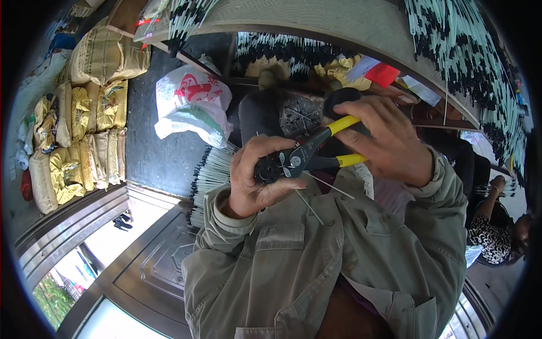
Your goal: Assembling white plastic fan blades into a black central hub and securing them using pliers.
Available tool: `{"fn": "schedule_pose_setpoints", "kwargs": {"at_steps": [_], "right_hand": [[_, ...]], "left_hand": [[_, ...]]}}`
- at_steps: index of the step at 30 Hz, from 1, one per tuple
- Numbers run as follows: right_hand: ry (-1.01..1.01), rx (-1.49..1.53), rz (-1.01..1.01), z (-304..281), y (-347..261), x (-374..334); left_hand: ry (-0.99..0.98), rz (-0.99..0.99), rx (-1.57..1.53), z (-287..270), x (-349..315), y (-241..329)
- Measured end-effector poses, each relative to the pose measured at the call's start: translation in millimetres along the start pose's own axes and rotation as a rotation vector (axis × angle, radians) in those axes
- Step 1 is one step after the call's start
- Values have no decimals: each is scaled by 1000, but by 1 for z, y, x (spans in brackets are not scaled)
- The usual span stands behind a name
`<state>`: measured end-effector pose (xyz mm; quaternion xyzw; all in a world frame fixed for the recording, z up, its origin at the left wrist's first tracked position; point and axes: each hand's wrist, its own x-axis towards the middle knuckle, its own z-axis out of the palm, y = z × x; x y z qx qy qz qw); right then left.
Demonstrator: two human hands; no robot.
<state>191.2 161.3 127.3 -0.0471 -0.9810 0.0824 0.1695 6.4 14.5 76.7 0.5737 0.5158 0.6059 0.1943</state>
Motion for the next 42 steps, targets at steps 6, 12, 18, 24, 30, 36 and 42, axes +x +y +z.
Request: {"fn": "schedule_pose_setpoints", "kwargs": {"at_steps": [6,12,18,24,30,36,42], "right_hand": [[-90,99,17,26,-1,-3],[25,87,6,33,-5,1],[-105,81,-62,23,5,6],[-85,232,-6,61,4,2],[289,1362,622,134,-37,25],[386,1562,515,161,-17,-7],[473,1831,595,175,-24,-25]], "left_hand": [[56,-1,66,-1,-4,2],[67,-9,58,-4,-6,1],[65,-6,51,-7,-5,2],[-16,-110,53,-16,-5,5],[-37,-173,-205,-11,-8,-4],[211,105,-383,-64,-11,-17],[-155,-651,518,-157,-235,-135]]}}
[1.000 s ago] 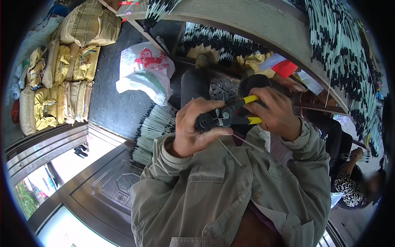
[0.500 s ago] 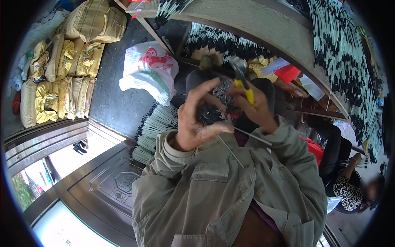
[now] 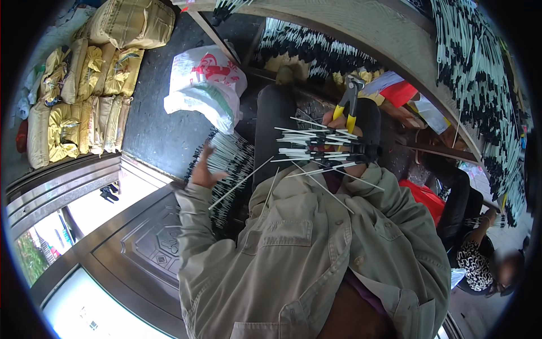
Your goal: Assembling white plastic fan blades into a black central hub and securing them using pliers.
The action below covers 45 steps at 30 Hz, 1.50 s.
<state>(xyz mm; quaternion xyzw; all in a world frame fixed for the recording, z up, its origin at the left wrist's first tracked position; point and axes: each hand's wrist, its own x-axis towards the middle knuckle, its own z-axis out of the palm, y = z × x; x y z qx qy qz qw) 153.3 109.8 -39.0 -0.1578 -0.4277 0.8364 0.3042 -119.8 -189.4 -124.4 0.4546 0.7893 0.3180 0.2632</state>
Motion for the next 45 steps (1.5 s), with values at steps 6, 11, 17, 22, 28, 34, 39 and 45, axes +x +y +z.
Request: {"fn": "schedule_pose_setpoints", "kwargs": {"at_steps": [6,11,17,22,28,34,39,45], "right_hand": [[40,-277,-151,25,0,3],[77,-346,16,59,-11,5],[101,-926,-439,36,-26,18],[129,-1273,-440,14,-35,2],[-71,-781,-273,57,1,3],[-151,-682,-231,85,4,9],[-243,-730,-193,78,-11,-5],[-341,-1016,-205,59,-58,0]], "left_hand": [[102,376,-44,45,37,144],[237,632,-329,24,81,275],[311,318,-524,20,70,279],[595,188,-704,-5,79,255],[597,233,-758,6,77,258],[723,344,-795,22,74,251],[601,117,-623,7,62,277],[447,296,-622,6,61,268]]}}
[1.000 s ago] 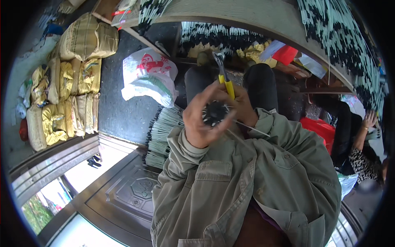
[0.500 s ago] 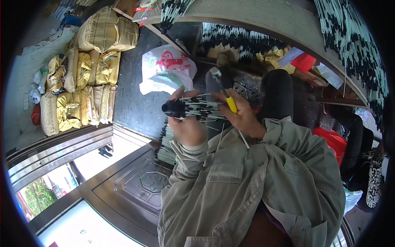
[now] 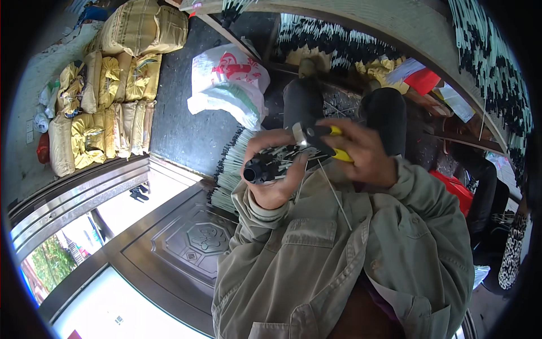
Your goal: Assembling white plastic fan blades into a black central hub and securing them using pliers.
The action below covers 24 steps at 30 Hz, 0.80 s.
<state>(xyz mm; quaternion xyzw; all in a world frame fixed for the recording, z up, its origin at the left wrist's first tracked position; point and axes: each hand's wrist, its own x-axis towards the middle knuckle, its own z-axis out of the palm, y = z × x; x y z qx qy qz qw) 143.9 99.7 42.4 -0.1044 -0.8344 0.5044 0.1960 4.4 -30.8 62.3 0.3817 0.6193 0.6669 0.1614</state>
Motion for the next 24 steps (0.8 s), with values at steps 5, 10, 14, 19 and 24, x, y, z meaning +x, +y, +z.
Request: {"fn": "schedule_pose_setpoints", "kwargs": {"at_steps": [5,10,14,19,24], "right_hand": [[170,-840,-516,-45,-14,35],[463,-1183,-846,-51,-2,59],[530,-1304,-905,-61,-7,68],[530,-1349,-923,-57,-6,70],[501,-1331,-793,-43,-3,54]], "left_hand": [[-40,89,-98,1,5,-9],[-113,105,-19,6,10,-9],[-124,20,29,5,10,-8],[-126,-12,6,9,15,-6],[-83,21,23,6,13,-14]]}}
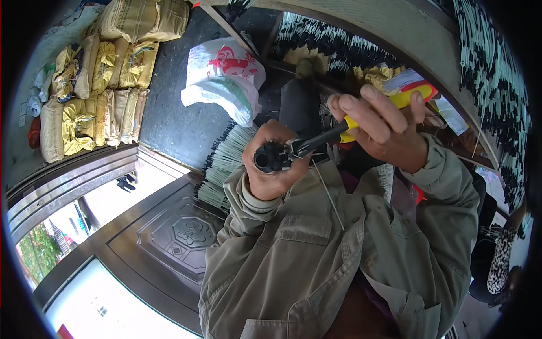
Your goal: Assembling white plastic fan blades into a black central hub and securing them using pliers.
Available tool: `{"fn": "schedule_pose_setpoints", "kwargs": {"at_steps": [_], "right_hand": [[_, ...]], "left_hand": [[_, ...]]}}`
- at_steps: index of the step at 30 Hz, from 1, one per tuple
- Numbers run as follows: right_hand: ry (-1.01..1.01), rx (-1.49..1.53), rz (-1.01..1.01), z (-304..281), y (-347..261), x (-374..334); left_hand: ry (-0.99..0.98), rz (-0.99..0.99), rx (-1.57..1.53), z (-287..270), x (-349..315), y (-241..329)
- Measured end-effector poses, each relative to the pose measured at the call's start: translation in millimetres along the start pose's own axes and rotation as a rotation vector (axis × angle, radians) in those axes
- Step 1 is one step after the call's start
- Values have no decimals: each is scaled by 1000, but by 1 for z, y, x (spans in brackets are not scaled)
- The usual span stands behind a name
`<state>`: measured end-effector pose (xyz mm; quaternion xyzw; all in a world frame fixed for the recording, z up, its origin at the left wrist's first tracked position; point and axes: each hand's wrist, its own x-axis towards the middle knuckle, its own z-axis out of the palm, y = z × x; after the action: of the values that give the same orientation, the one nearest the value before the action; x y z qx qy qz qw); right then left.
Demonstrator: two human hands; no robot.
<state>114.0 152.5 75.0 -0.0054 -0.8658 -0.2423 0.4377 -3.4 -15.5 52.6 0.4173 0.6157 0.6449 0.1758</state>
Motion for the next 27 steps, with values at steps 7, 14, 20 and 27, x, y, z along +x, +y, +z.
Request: {"fn": "schedule_pose_setpoints", "kwargs": {"at_steps": [7,14,20,27], "right_hand": [[-346,408,-152,-30,29,18],[-1834,1780,420,-25,66,33],[-1622,2421,792,-42,43,10],[-966,1358,118,-70,57,15]], "left_hand": [[-8,-29,-52,-9,-8,-8],[-304,-217,-181,-14,0,28],[-433,160,-248,-25,-3,4],[-280,-67,-308,-19,-1,7]]}}
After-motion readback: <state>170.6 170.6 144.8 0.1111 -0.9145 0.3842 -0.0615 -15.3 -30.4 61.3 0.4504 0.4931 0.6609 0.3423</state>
